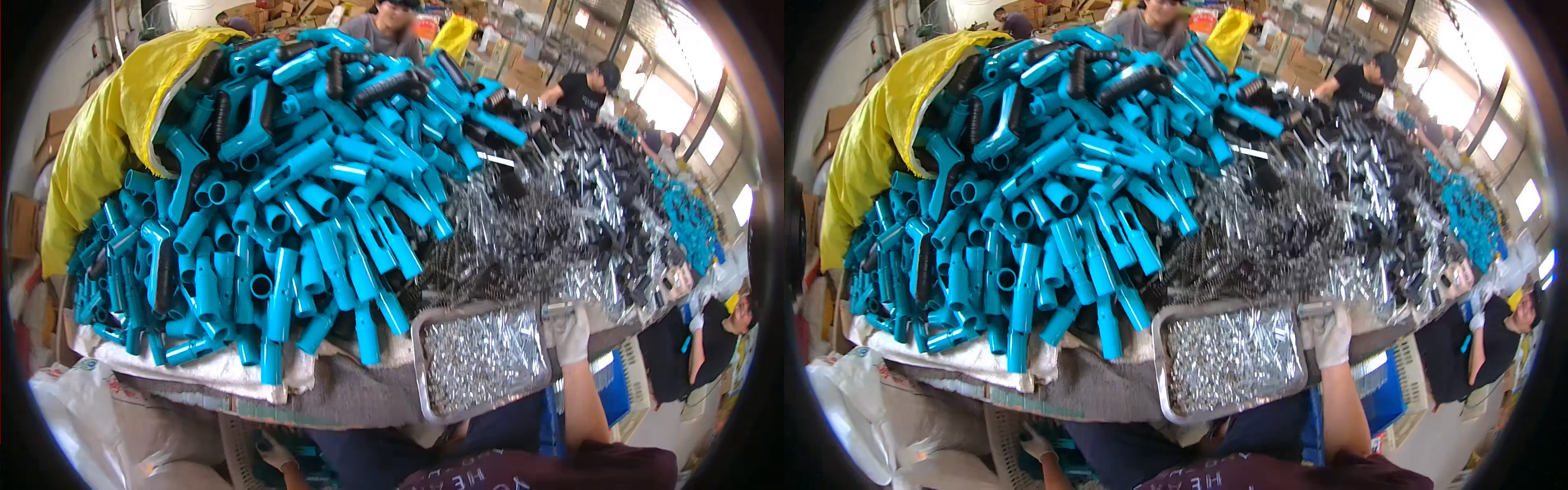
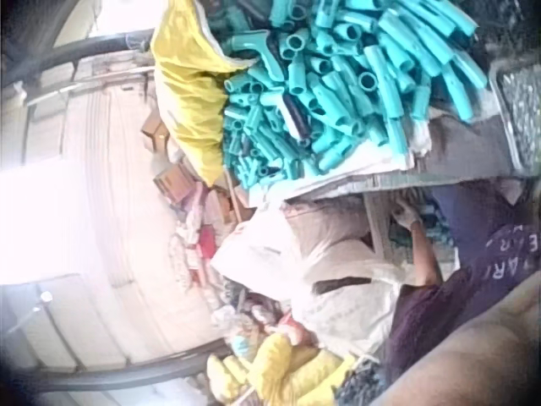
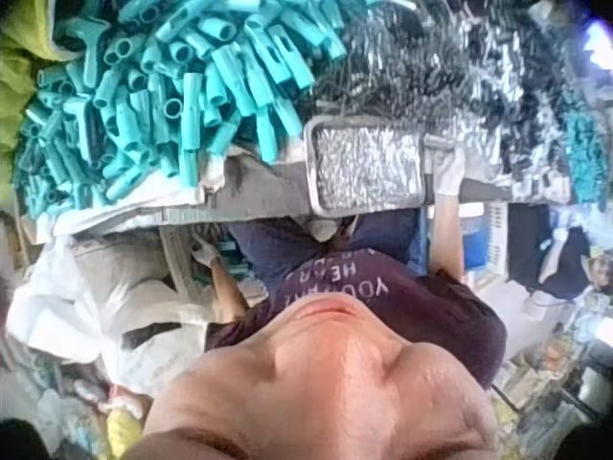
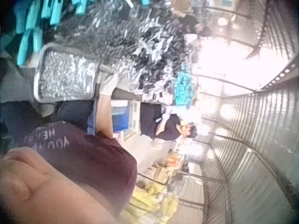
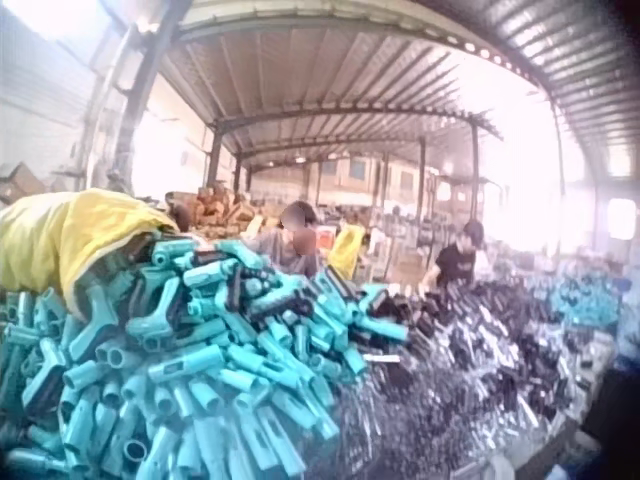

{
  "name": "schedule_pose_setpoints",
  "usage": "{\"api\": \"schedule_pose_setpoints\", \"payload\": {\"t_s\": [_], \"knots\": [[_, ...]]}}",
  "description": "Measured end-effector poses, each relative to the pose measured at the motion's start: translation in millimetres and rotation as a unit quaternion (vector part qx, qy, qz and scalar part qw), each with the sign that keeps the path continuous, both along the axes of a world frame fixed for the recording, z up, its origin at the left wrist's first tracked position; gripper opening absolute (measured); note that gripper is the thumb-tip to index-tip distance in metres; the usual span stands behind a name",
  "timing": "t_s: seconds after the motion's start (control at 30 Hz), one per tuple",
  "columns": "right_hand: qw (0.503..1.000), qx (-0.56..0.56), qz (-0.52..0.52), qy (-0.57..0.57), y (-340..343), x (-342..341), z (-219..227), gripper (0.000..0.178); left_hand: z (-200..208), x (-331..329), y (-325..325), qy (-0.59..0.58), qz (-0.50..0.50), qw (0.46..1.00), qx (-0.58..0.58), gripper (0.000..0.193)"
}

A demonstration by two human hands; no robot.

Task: The person assembles tools by fitting metal components and springs into plastic handles, inserting metal pins into the mechanisms by hand, and placing completed tools into a basket.

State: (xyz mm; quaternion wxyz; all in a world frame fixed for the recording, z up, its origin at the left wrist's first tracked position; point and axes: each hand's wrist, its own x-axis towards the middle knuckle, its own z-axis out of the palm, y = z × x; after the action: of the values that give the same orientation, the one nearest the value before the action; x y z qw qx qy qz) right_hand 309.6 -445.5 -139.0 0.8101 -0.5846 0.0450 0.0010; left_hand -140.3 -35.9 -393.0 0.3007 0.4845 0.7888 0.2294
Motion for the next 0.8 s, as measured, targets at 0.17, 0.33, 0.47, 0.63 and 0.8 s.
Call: {"api": "schedule_pose_setpoints", "payload": {"t_s": [0.17,0.33,0.47,0.63,0.8], "knots": [[0.999,0.028,0.029,0.011,-6.7,0.2,8.7,0.031,148.8,-19.3,5.5,-0.207,-0.011,0.889,0.409,0.054],[0.999,-0.027,-0.009,-0.044,-0.3,-3.6,-4.7,0.029,313.8,123.2,-5.3,-0.265,-0.346,0.784,0.442,0.040],[0.999,0.032,0.017,0.018,-19.1,-11.4,1.3,0.029,417.0,322.7,-73.4,-0.202,-0.534,0.668,0.478,0.041],[0.998,0.024,0.015,-0.058,-13.9,-8.6,-5.4,0.027,431.3,452.7,-92.8,-0.014,-0.612,0.699,0.370,0.084],[0.996,0.063,0.060,-0.033,-18.2,-8.6,-2.9,0.031,415.7,476.0,-107.2,0.125,-0.660,0.695,0.257,0.086]]}}
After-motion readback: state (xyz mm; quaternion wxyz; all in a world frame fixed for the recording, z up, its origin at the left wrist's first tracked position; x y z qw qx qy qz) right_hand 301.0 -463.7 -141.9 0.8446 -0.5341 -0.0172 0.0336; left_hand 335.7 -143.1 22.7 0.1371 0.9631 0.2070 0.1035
